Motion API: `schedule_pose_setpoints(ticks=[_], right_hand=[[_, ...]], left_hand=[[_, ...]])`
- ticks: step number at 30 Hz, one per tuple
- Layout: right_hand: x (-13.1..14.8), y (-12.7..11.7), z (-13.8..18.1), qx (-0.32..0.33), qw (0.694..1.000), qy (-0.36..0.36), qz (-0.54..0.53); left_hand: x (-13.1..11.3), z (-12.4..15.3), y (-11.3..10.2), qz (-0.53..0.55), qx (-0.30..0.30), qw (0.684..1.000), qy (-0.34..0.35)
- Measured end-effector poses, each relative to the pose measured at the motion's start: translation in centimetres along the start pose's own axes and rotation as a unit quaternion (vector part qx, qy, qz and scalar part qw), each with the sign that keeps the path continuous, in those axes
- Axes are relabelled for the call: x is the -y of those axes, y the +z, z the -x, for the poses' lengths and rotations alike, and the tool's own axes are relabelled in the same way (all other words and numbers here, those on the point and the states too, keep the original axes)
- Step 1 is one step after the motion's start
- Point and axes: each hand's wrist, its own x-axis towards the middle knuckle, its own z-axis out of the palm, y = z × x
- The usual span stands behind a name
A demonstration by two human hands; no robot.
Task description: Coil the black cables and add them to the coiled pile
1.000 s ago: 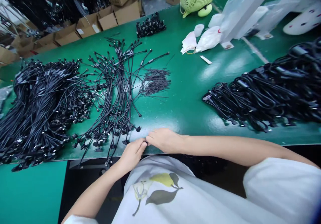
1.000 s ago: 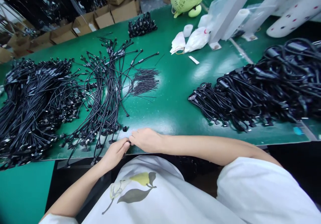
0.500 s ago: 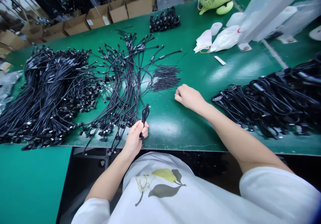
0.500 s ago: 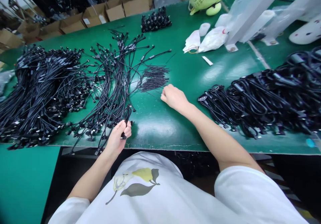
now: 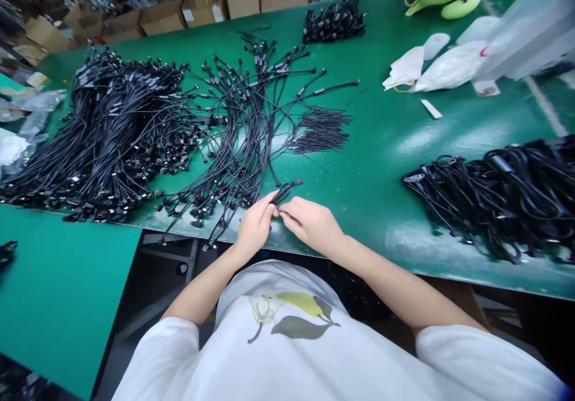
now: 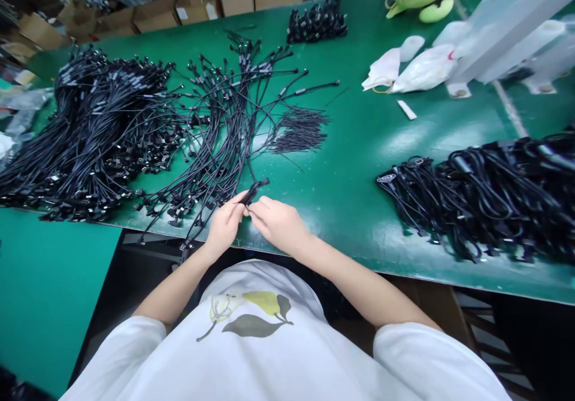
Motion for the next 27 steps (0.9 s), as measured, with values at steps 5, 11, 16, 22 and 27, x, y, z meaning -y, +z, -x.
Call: schedule_pose_setpoints(ticks=[5, 11, 16, 22, 27], right_hand=[[0.6, -1.7, -1.8, -0.030, 0.916, -0.321, 0.240], [1.6, -2.7, -2.9, 0.122, 0.863, -0.392, 0.294], [1.9, -2.7, -2.8, 0.171, 0.870, -0.397, 0.235], [2.0, -3.1, -3.9, 0.207, 0.830, -0.447, 0.264], [2.6, -3.0, -5.3, 0.198, 0.869, -0.342, 0.299]], left_hand=[[0.5, 0.2, -1.2, -0.076, 0.052, 0.996, -0.011], [1.0, 0.3, -1.5, 0.170, 0.108, 0.970, -0.132], [0.8, 0.4, -1.2, 0.260, 0.135, 0.937, -0.189], [-0.2, 0.9, -1.0, 0.264, 0.115, 0.938, -0.196], [-1.8, 0.5, -0.9, 0.356, 0.021, 0.912, -0.203]])
